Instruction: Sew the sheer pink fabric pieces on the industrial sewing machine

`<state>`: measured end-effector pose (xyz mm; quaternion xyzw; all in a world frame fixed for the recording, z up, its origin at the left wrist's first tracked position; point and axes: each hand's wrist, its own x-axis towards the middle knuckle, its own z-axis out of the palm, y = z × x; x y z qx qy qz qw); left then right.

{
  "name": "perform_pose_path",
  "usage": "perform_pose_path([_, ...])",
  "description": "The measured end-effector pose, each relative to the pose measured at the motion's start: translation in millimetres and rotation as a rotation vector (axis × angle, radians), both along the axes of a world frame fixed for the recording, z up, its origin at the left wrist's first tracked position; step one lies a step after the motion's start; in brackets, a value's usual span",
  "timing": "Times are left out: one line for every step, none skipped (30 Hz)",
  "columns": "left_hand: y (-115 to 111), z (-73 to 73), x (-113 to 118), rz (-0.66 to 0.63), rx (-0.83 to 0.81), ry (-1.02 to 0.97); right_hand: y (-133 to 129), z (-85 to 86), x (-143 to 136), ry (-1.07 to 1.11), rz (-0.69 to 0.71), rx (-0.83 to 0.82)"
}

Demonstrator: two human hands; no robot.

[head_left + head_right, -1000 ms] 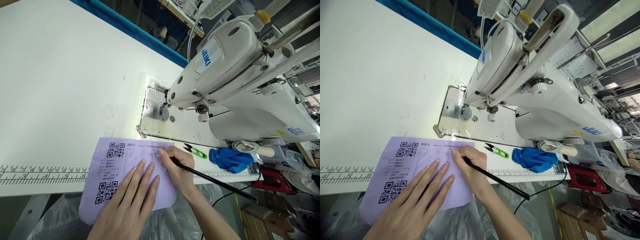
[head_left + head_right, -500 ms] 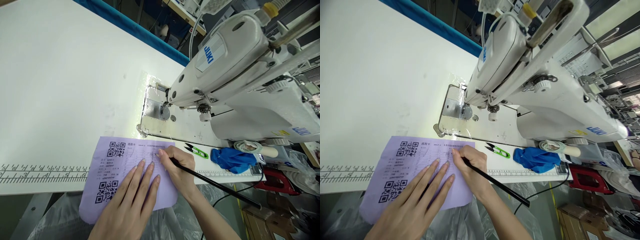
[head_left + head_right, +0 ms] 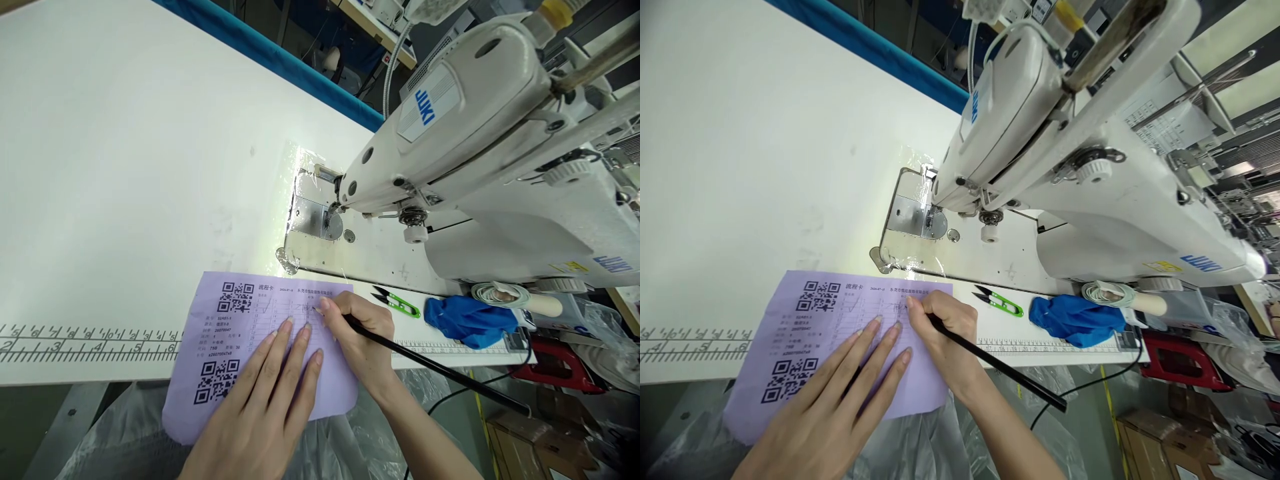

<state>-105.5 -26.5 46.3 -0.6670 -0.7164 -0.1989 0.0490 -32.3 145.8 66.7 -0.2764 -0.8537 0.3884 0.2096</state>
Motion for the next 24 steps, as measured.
perform_pose_path([1, -0.8, 0, 0.004, 0.009, -0.002, 0, -0.2, 0, -0.002, -0.001, -0.001])
perform_pose_path([1, -1.6, 0, 0.009, 0.03, -0.004, 0, -0.4, 0, -0.003, -0.001, -0.001])
perform_pose_path([2, -2.2, 0, 0.016, 0.054, -0.006, 1, -0.7, 0, -0.002, -0.002, 0.0])
perform_pose_path([2, -2.5, 0, 0.023, 0.069, -0.007, 1, -1.0, 0, -0.001, -0.004, 0.002])
perform_pose_path([2, -2.5, 0, 0.027, 0.074, -0.008, 1, -1.3, 0, 0.002, -0.007, 0.004])
perform_pose_path([2, -2.1, 0, 0.028, 0.066, -0.008, 1, -1.5, 0, 0.006, -0.009, 0.006])
perform_pose_path([2, -1.5, 0, 0.026, 0.049, -0.007, 0, -1.6, 0, 0.01, -0.008, 0.007])
perform_pose_path([2, -0.6, 0, 0.022, 0.027, -0.005, 0, -1.6, 0, 0.013, -0.006, 0.005])
perform_pose_path([1, 0.3, 0, 0.018, 0.008, -0.004, 0, -1.4, 0, 0.012, -0.002, 0.0])
perform_pose_path([1, 1.2, 0, 0.014, 0.003, -0.003, 0, -1.1, 0, 0.009, 0.005, -0.006])
perform_pose_path([0, 2.1, 0, 0.012, 0.001, -0.002, -1, -0.7, 0, 0.005, 0.01, -0.009])
perform_pose_path([0, 2.8, 0, 0.012, 0.0, -0.002, -1, -0.2, 0, 0.004, 0.014, -0.01])
perform_pose_path([-1, 3.4, 0, 0.015, -0.002, -0.002, -1, 0.2, 0, 0.006, 0.015, -0.009])
perform_pose_path([-1, 4.0, 0, 0.017, -0.005, -0.003, -1, 0.5, 0, 0.01, 0.012, -0.007])
perform_pose_path([-1, 4.3, 0, 0.018, -0.008, -0.001, -1, 0.6, 0, 0.014, 0.007, -0.006])
perform_pose_path([-1, 4.5, 0, 0.021, -0.011, 0.002, -1, 0.4, 0, 0.015, 0.001, -0.008])
perform_pose_path([-1, 4.5, 0, 0.023, -0.013, 0.004, 0, 0.1, 0, 0.012, -0.003, -0.013])
perform_pose_path([-1, 4.1, 0, 0.026, -0.014, 0.004, 0, -0.4, 0, 0.008, -0.005, -0.019])
perform_pose_path([0, 3.3, -1, 0.026, -0.014, 0.004, 0, -0.8, 0, 0.007, -0.013, -0.026])
perform_pose_path([0, 2.1, -1, 0.023, -0.005, 0.005, 0, -1.1, 0, 0.017, -0.026, -0.043])
perform_pose_path([0, 0.4, -2, 0.014, 0.008, 0.004, 0, -0.9, 0, 0.042, -0.042, -0.075])
perform_pose_path([0, -1.6, -2, -0.002, 0.021, -0.001, -1, -0.1, 1, 0.079, -0.055, -0.118])
perform_pose_path([-1, -4.0, -3, -0.019, 0.041, -0.01, -3, 1.6, 2, 0.125, -0.06, -0.169])
perform_pose_path([-2, -6.7, -3, -0.032, 0.06, -0.025, -4, 4.2, 3, 0.171, -0.055, -0.22])
